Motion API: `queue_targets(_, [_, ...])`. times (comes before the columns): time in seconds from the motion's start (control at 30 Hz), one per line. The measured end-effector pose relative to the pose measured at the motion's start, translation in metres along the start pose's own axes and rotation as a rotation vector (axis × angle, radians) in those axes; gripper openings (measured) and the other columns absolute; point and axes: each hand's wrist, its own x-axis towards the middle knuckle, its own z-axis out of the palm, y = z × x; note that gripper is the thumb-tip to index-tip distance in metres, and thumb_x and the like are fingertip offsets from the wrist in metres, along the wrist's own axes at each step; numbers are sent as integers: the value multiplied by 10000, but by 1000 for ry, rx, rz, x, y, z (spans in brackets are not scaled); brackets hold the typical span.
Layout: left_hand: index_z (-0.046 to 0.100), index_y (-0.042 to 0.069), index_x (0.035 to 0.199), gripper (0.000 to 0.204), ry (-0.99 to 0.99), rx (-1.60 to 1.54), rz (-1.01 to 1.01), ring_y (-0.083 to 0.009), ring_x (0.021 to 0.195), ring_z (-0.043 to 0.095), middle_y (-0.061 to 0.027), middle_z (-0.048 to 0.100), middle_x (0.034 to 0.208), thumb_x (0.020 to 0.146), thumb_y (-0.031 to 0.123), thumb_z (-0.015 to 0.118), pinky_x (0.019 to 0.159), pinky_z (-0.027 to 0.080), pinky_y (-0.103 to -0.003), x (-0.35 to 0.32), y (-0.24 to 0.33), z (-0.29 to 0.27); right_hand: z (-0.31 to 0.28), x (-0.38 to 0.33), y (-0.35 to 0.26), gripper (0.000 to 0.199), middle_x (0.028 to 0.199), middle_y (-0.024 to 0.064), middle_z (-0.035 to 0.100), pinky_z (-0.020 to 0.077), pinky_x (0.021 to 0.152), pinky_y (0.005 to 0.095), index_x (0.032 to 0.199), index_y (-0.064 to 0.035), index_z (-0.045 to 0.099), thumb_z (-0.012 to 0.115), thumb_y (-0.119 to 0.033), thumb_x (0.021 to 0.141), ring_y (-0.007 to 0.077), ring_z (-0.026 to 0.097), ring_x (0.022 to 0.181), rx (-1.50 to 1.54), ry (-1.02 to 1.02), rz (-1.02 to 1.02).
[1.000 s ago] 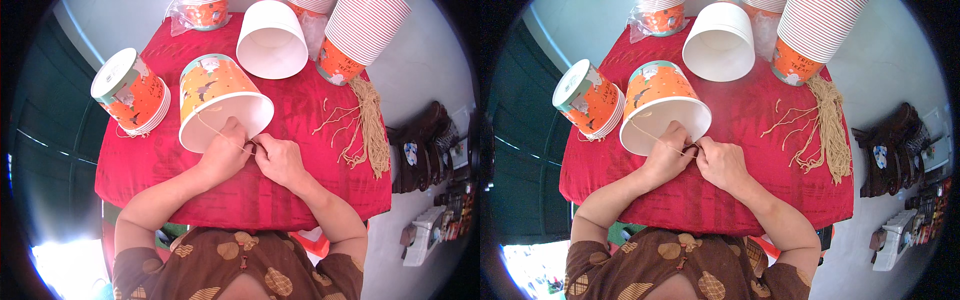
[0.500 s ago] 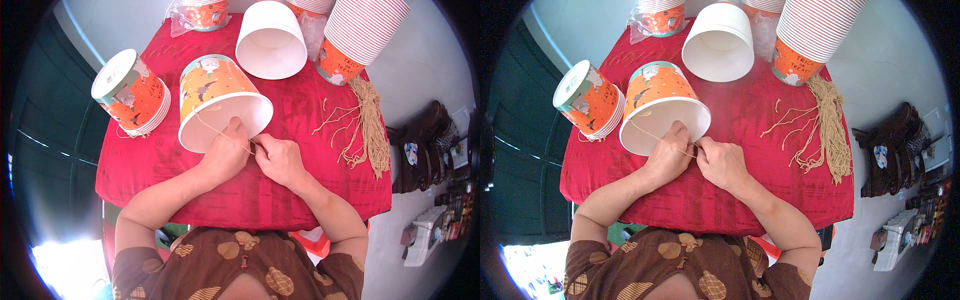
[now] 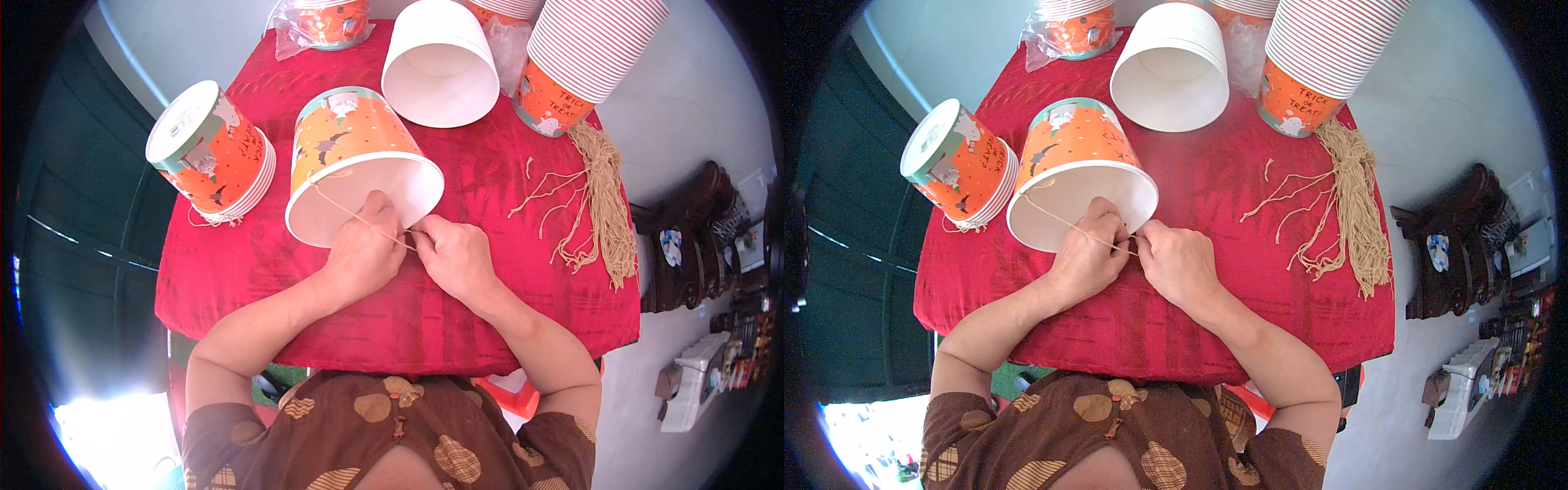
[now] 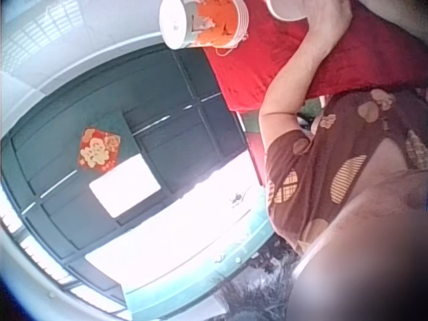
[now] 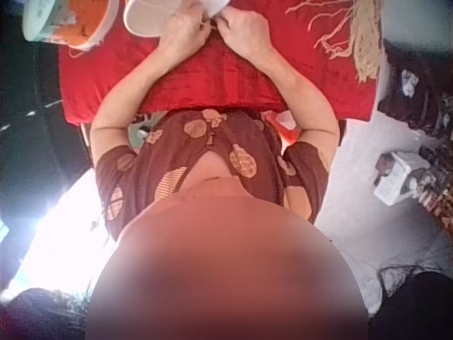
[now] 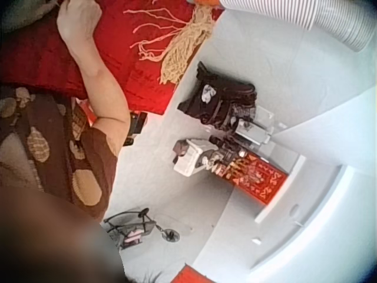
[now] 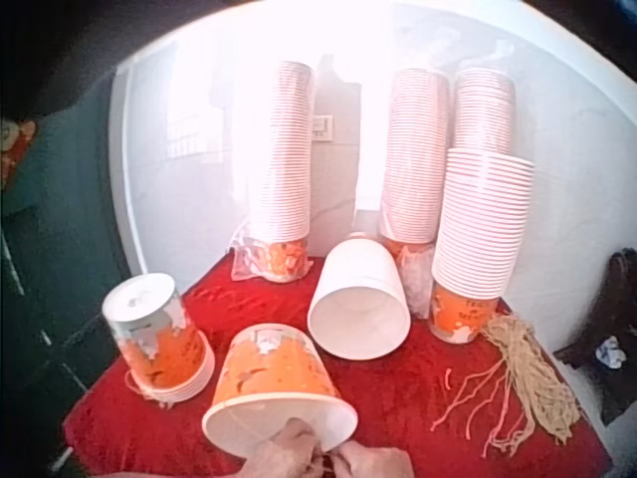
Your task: Thread string through pre-punched holes in paper buckets to create handles.
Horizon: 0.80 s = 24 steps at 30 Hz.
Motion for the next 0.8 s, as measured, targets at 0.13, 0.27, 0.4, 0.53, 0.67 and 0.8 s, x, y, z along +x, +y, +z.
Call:
queue_targets(0.13, [557,3,774,117,3,-10,8,-365,808,618,-154,547,1002,748,-1,670,687,520,-449,0,0,-1,-1,0,-4,104,646,175,635,508,563,487,867,-89,692,629,-171,857,361,653,616,57,41,16])
queue_targets(0.27, [557,-14,789,103,0,-9,23,-379,830,611,-179,522,1000,761,11,653,697,525,-462,0,2,-3,2,-3,-1,88,669,160,646,512,568,469,875,-101,699,640,-159,845,348,661,637,129,77,30])
queue_targets(0.4, [566,-25,782,93,13,4,55,-386,830,609,-192,513,990,769,24,644,692,526,-473,-2,3,-5,3,-3,0,77,688,152,653,518,567,447,870,-94,700,652,-140,831,338,667,646,233,93,50])
queue_targets(0.53, [567,-15,743,94,7,-33,38,-381,798,613,-181,526,973,761,22,652,673,520,-472,-2,2,-5,2,-2,1,79,698,159,653,521,566,443,859,-89,698,652,-142,825,340,668,651,248,79,41])
queue_targets(0.67, [568,0,719,95,20,-60,39,-371,776,614,-163,538,967,745,20,657,660,515,-464,-3,0,-3,-3,-1,-1,85,695,162,652,521,569,458,852,-88,696,647,-152,825,351,663,646,202,26,40])
queue_targets(0.8, [571,7,725,82,20,-132,51,-361,785,614,-156,544,985,726,13,653,669,513,-457,-3,-5,-1,-3,-1,-2,132,753,178,668,517,578,374,948,-49,706,634,-92,847,292,687,654,126,-27,64])
